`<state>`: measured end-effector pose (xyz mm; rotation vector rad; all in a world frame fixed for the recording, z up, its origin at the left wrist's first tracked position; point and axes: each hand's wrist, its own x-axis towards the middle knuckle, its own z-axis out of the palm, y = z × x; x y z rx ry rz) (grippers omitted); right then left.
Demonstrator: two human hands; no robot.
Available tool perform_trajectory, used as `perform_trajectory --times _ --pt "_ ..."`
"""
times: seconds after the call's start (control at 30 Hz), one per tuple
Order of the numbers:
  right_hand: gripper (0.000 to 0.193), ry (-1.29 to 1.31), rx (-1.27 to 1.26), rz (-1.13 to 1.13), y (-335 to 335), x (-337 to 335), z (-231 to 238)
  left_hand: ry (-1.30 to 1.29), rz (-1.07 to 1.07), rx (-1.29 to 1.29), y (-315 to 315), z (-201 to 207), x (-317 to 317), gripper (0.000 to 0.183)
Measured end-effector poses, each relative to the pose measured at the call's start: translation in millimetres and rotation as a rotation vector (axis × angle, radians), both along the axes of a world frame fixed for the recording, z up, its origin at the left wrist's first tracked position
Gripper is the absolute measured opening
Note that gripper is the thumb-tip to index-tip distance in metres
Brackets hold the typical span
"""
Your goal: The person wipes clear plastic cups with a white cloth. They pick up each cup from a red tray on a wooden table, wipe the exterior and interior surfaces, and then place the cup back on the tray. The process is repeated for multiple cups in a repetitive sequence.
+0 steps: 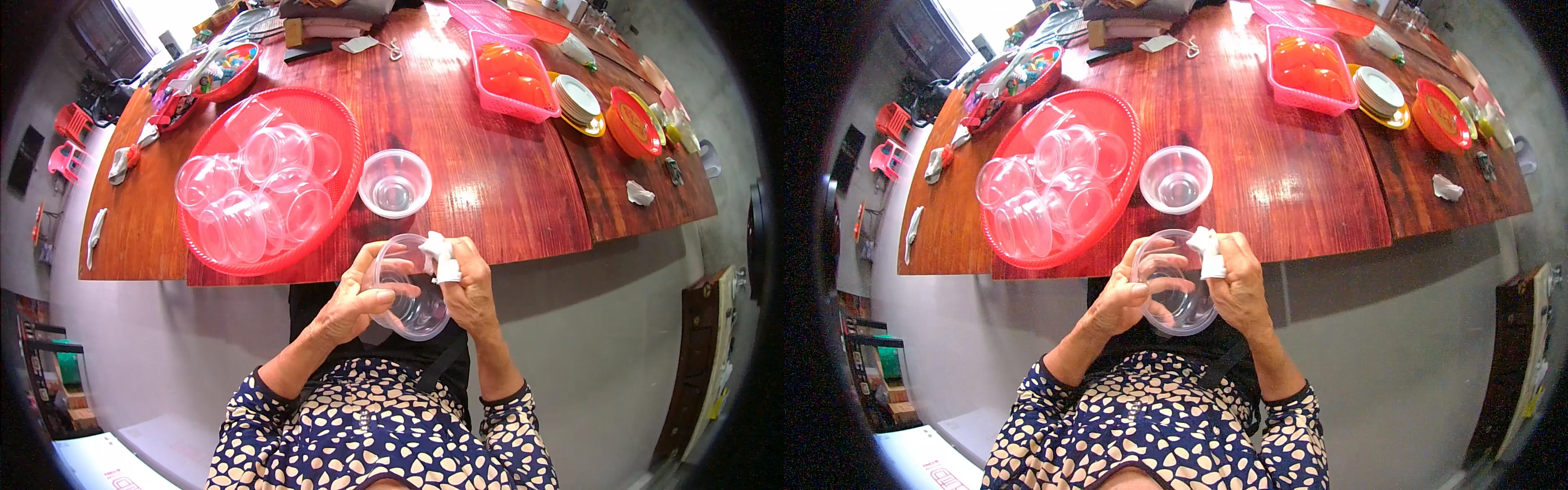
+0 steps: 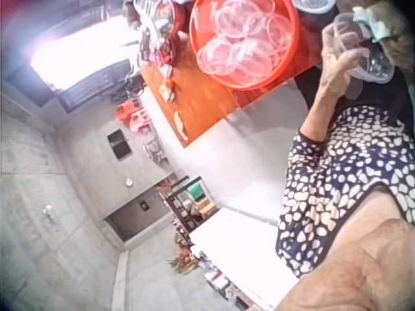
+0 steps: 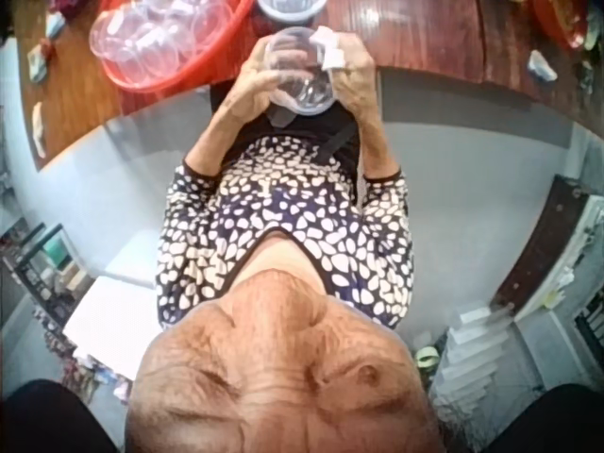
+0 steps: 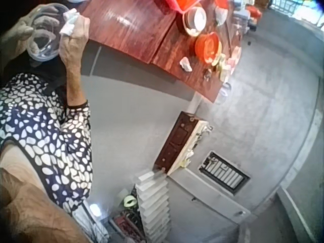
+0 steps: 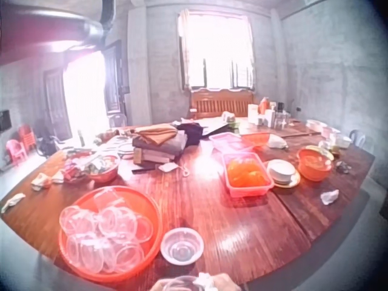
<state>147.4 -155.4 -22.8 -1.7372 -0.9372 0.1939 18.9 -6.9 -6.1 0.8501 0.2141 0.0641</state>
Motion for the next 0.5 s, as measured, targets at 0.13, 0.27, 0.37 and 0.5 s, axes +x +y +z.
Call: perform_trajectory --times 0.13,0.27,0.37,0.5 --pt "0.043 -0.541 -0.09 -0.002 8.8 2.0 18.8 0.049 -0.123 0.079 7.9 9.1 -3.8 0.075" --pt "0.05 -0.847 -0.029 0.003 16.9 -4.4 31.6 0.129 -0.153 0.267 0.4 12.0 -5.8 0.076" --pt "0.044 -0.792 0.022 0.096 14.6 -17.8 41.2 0.042 -0.024 0.032 -3.2 4.4 -5.0 0.077" --pt "0.038 -0.746 -0.109 0.116 11.1 -9.1 32.0 0.058 0.017 0.132 -3.5 9.7 -5.1 0.079"
